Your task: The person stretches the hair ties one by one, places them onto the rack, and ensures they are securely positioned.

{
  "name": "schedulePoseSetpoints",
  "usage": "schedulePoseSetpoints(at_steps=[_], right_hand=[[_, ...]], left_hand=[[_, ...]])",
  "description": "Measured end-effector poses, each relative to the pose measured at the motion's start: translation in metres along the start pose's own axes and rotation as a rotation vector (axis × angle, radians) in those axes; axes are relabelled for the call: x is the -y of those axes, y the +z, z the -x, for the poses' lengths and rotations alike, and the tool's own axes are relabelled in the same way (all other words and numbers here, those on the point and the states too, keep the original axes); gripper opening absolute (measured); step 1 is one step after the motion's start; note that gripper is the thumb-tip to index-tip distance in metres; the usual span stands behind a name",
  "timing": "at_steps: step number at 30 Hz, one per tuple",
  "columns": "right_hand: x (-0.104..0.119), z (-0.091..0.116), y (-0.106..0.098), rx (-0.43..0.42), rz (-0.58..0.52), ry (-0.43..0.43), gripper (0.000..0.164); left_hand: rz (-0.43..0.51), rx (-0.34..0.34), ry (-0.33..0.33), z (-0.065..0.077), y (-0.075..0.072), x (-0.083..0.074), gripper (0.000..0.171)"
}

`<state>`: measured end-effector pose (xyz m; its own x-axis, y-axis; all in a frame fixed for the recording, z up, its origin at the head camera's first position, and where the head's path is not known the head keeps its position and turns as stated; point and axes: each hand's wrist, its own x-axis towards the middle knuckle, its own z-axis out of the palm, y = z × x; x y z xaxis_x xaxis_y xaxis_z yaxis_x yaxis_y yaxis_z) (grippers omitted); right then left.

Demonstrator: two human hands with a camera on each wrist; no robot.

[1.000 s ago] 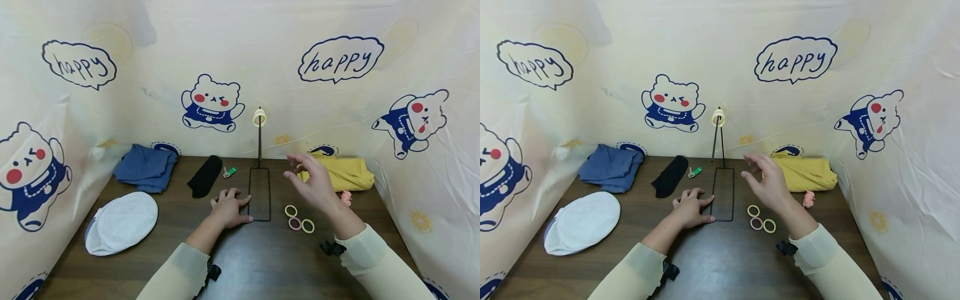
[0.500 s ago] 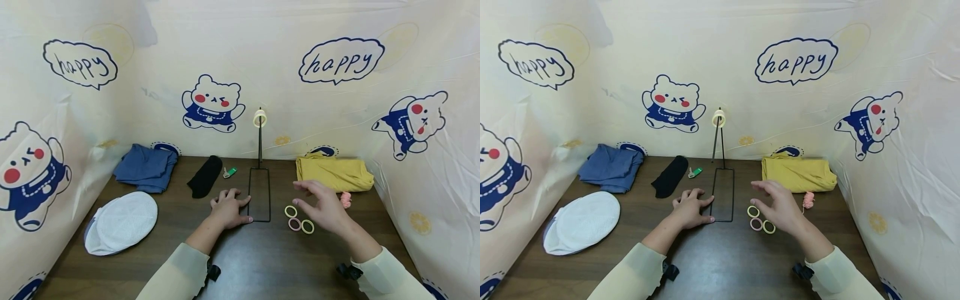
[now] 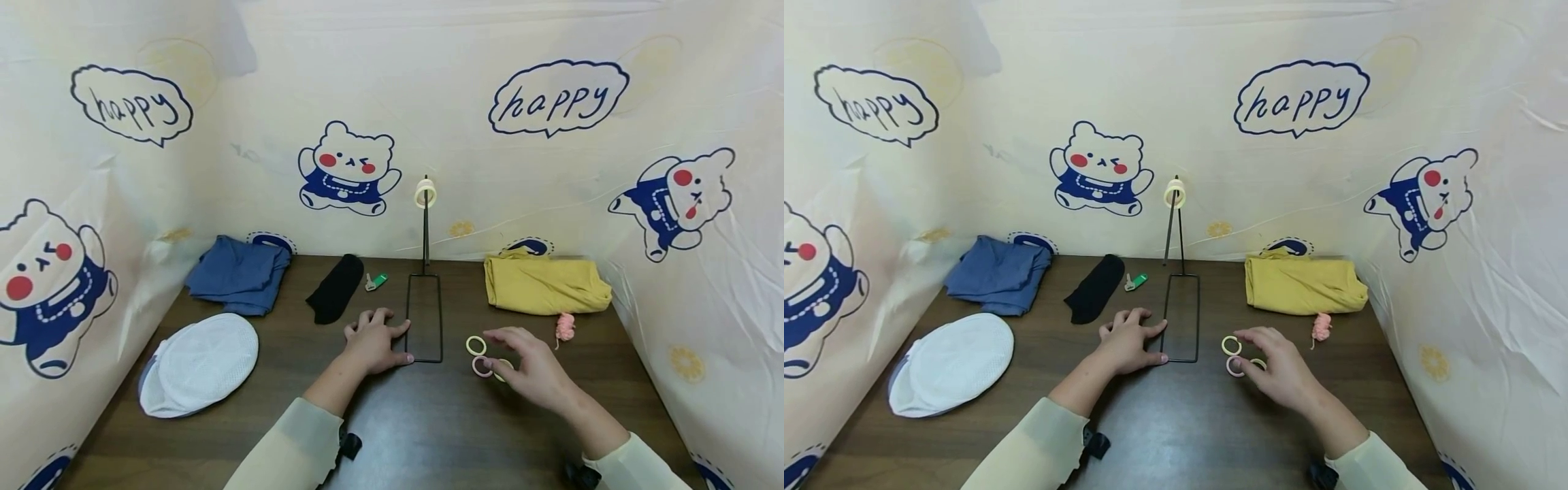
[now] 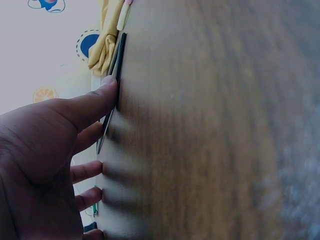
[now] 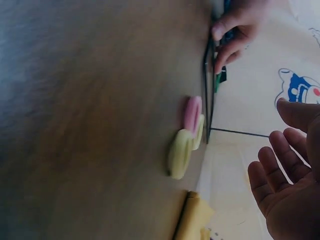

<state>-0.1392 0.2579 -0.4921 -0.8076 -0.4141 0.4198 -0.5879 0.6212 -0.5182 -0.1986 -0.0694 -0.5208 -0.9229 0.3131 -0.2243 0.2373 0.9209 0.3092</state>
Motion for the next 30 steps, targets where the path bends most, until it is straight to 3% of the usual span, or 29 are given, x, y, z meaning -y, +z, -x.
schedulePoseSetpoints(at_steps=[8, 18, 30], right_hand=[[-0.016, 0.013, -0.002, 0.096, 0.107, 0.073, 0.054], [-0.032, 0.021, -0.004, 0.189, 0.123, 0.145, 0.061], [-0.038, 0.024, -0.007, 0.311, 0.145, 0.213, 0.045]], left_hand=[[-0.004, -0.005, 0.006, 0.001, 0.001, -0.001, 0.077], [0.007, -0.011, 0.004, 0.001, 0.000, 0.000, 0.077], [-0.002, -0.001, -0.004, 0.001, 0.002, 0.000, 0.078]])
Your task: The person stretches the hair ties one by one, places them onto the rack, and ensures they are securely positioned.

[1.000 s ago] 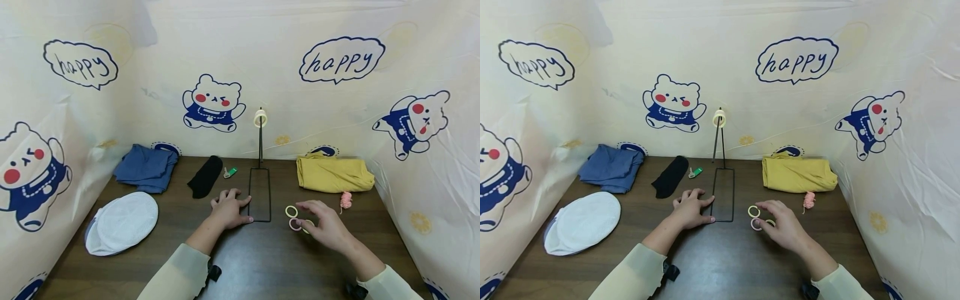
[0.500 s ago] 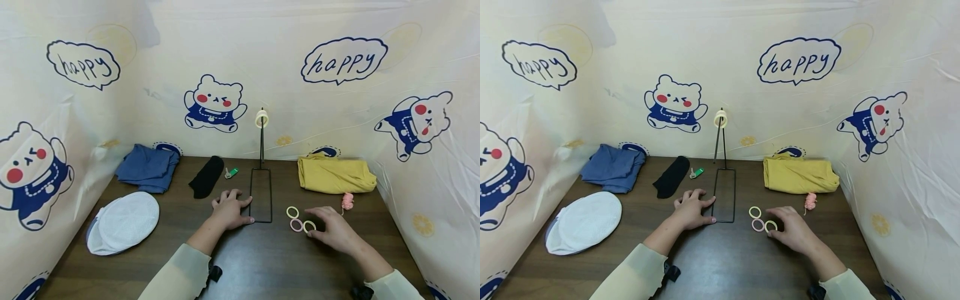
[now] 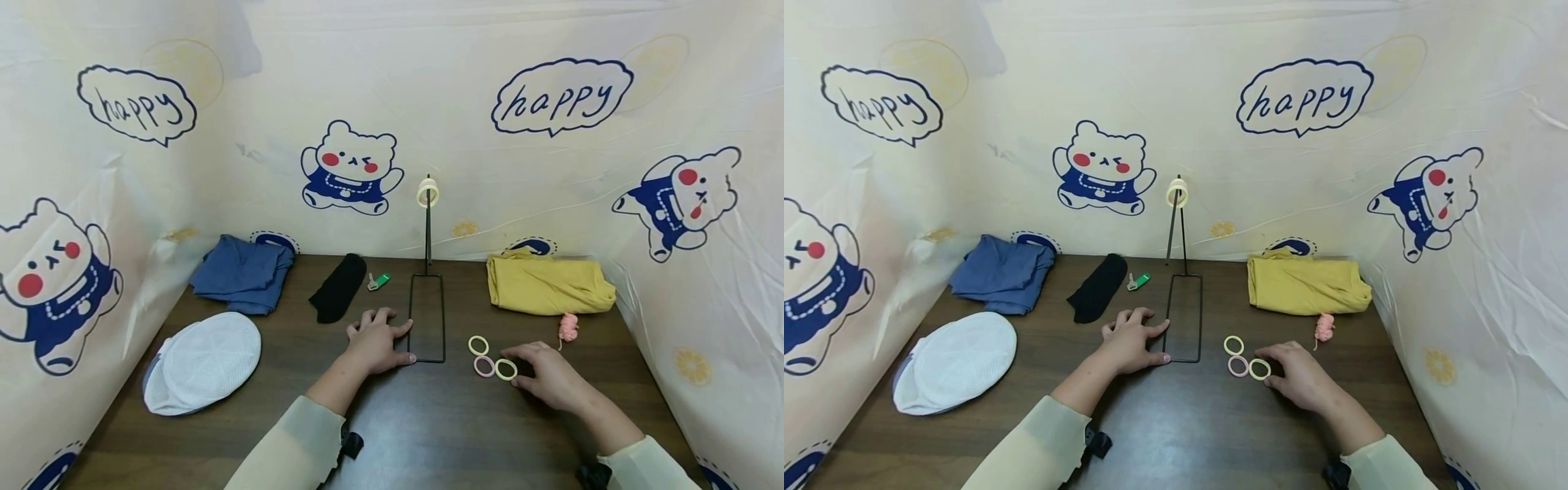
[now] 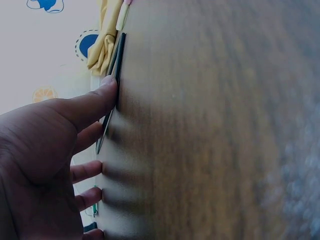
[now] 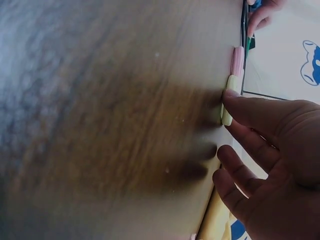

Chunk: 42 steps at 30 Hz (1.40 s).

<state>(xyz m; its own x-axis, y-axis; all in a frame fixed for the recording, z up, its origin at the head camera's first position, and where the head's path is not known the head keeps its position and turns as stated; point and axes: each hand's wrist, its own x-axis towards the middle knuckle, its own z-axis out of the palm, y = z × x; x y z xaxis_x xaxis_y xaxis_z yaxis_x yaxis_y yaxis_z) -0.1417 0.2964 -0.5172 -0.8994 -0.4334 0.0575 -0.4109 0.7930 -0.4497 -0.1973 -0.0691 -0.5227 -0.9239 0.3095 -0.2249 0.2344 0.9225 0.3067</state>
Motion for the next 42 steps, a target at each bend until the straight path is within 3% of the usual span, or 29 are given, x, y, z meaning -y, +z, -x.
schedulePoseSetpoints(at_steps=[12, 19, 32, 42], right_hand=[[0.002, -0.002, -0.003, -0.050, 0.021, -0.005, 0.022], [0.013, -0.005, -0.006, -0.117, -0.049, -0.030, 0.023], [0.036, -0.014, -0.017, -0.249, -0.093, -0.196, 0.028], [0.057, -0.023, -0.030, -0.299, -0.125, -0.267, 0.027]], left_hand=[[-0.002, -0.001, 0.001, 0.000, 0.000, 0.000, 0.077], [-0.005, -0.002, -0.005, 0.000, -0.001, -0.001, 0.078], [-0.010, 0.000, -0.004, 0.000, -0.001, -0.001, 0.078], [-0.005, 0.002, -0.006, 0.001, -0.002, -0.002, 0.078]])
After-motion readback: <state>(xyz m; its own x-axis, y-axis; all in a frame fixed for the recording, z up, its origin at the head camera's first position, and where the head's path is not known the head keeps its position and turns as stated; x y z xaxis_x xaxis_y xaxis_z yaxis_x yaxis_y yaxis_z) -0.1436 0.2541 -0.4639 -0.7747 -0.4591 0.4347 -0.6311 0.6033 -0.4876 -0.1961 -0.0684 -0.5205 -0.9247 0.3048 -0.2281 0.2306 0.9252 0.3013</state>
